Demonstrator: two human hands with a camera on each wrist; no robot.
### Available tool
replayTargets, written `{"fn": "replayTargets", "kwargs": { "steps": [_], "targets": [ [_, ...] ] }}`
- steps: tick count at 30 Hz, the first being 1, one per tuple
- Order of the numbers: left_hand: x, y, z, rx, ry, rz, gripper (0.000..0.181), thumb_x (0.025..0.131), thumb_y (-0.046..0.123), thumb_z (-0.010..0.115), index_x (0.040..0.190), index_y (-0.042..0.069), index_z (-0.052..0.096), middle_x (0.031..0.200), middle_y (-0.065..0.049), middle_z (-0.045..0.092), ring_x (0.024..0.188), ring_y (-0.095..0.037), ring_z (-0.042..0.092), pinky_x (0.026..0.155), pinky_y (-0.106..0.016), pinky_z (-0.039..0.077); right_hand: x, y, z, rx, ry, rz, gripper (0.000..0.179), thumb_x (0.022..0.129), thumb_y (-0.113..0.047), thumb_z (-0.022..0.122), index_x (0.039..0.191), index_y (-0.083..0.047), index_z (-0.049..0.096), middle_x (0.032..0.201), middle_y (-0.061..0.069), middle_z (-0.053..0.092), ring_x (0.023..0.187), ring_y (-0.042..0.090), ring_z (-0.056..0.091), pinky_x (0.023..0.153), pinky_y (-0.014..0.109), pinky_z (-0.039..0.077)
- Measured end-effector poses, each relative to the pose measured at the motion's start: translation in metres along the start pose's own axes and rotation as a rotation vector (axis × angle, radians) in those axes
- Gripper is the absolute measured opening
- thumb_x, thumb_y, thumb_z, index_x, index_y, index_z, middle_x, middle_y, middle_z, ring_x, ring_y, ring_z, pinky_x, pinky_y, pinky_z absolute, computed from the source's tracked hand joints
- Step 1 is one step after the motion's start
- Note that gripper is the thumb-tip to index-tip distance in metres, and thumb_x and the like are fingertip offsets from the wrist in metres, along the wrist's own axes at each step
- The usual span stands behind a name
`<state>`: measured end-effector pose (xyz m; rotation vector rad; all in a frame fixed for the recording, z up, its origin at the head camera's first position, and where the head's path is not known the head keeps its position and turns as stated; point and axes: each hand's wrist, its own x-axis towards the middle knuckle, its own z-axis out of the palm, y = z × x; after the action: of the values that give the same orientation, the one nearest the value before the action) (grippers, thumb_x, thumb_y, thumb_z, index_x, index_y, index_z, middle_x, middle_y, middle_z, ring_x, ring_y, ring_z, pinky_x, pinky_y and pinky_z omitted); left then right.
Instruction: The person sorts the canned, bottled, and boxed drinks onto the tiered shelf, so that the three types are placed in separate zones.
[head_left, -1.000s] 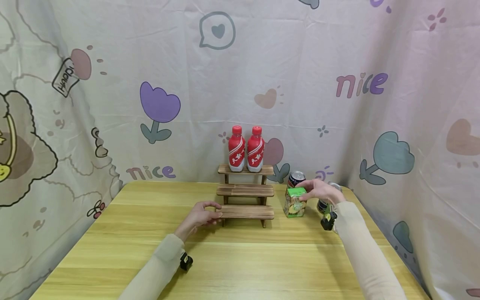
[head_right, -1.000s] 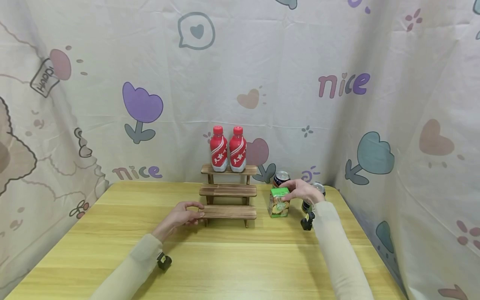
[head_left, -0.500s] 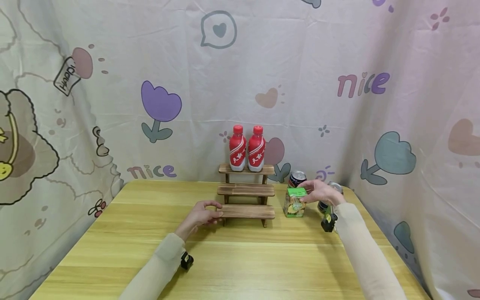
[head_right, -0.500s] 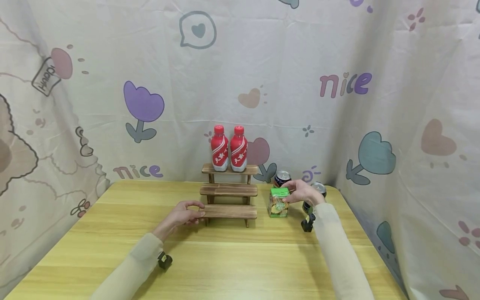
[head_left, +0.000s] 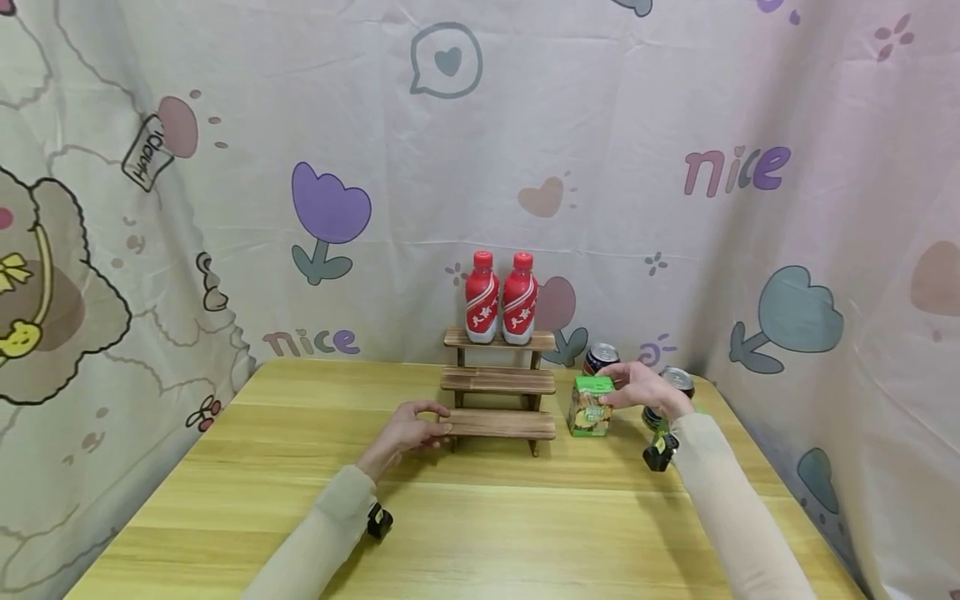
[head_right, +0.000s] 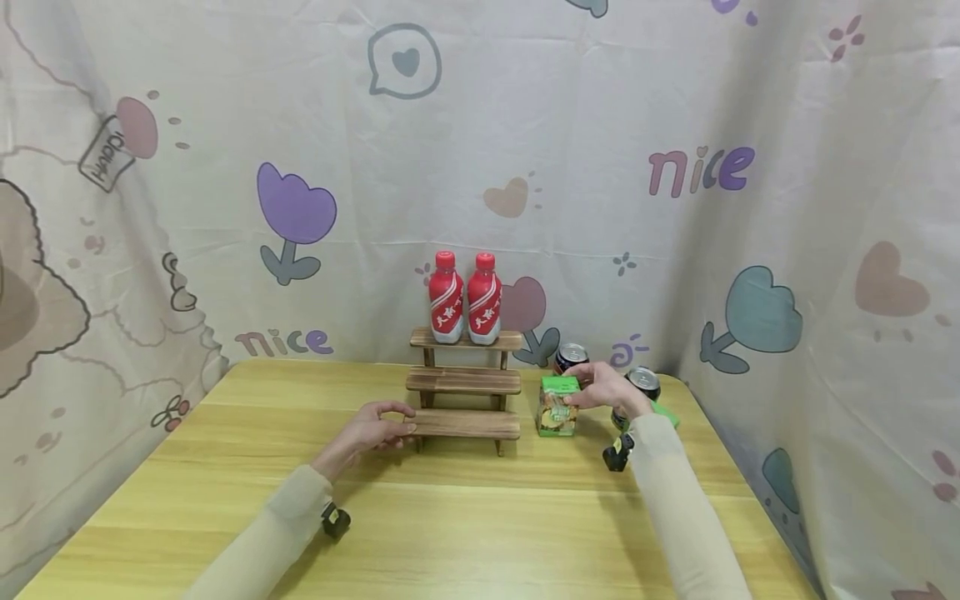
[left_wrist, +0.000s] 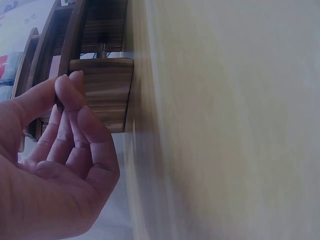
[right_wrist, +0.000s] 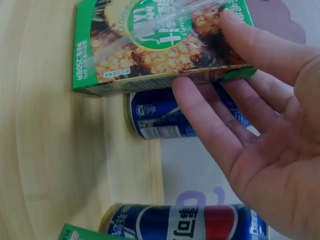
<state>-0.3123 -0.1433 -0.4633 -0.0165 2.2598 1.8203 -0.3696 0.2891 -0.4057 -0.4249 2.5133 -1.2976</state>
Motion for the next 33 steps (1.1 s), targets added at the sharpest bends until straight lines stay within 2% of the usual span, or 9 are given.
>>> {"fn": "replayTargets", "kwargs": {
  "steps": [9, 17, 23, 29, 33],
  "targets": [
    [0.002, 0.001, 0.003, -0.008, -0.006, 0.008, 0.027, 0.087, 0.009, 0.073, 0.114, 0.007, 0.067, 0.08, -0.009, 0.074, 0.057, -0.013, 0.061, 0.056, -0.027, 0.052, -0.005, -0.008, 0.001, 0.015, 0.073, -0.044, 0.052, 0.084, -0.018, 0.077, 0.129, 0.001, 0.057, 0.105, 0.011, 0.067, 0.093, 0.019, 0.063, 0.08, 0.033, 0.056],
    [0.001, -0.002, 0.002, -0.003, -0.008, 0.005, 0.028, 0.086, 0.008, 0.074, 0.113, 0.006, 0.067, 0.079, -0.01, 0.073, 0.057, -0.014, 0.061, 0.057, -0.029, 0.053, -0.01, -0.017, 0.002, 0.202, 0.111, -0.043, 0.061, 0.087, -0.013, 0.073, 0.139, 0.005, 0.045, 0.108, 0.01, 0.063, 0.092, 0.017, 0.063, 0.087, 0.045, 0.056],
    [0.0, -0.002, 0.001, 0.001, -0.006, 0.009, 0.027, 0.086, 0.008, 0.074, 0.112, 0.007, 0.067, 0.079, -0.009, 0.073, 0.057, -0.014, 0.061, 0.056, -0.028, 0.052, -0.014, -0.027, 0.004, 0.302, 0.131, -0.072, 0.059, 0.09, -0.013, 0.07, 0.14, 0.001, 0.042, 0.111, 0.005, 0.06, 0.097, 0.015, 0.062, 0.087, 0.039, 0.056],
    [0.0, -0.002, 0.001, 0.001, -0.007, 0.015, 0.027, 0.086, 0.008, 0.073, 0.112, 0.006, 0.067, 0.079, -0.009, 0.073, 0.056, -0.012, 0.061, 0.054, -0.026, 0.051, -0.018, -0.038, 0.009, 0.388, 0.186, -0.107, 0.05, 0.091, -0.012, 0.07, 0.135, -0.005, 0.049, 0.105, -0.001, 0.059, 0.093, 0.011, 0.06, 0.08, 0.028, 0.056],
    [0.0, -0.001, 0.001, 0.0, -0.003, 0.014, 0.027, 0.087, 0.008, 0.073, 0.113, 0.006, 0.067, 0.08, -0.01, 0.074, 0.056, -0.012, 0.061, 0.055, -0.027, 0.051, -0.02, -0.047, 0.01, 0.4, 0.192, -0.123, 0.051, 0.09, -0.015, 0.071, 0.135, -0.006, 0.05, 0.106, -0.001, 0.059, 0.091, 0.01, 0.06, 0.08, 0.028, 0.056]
  ]
}}
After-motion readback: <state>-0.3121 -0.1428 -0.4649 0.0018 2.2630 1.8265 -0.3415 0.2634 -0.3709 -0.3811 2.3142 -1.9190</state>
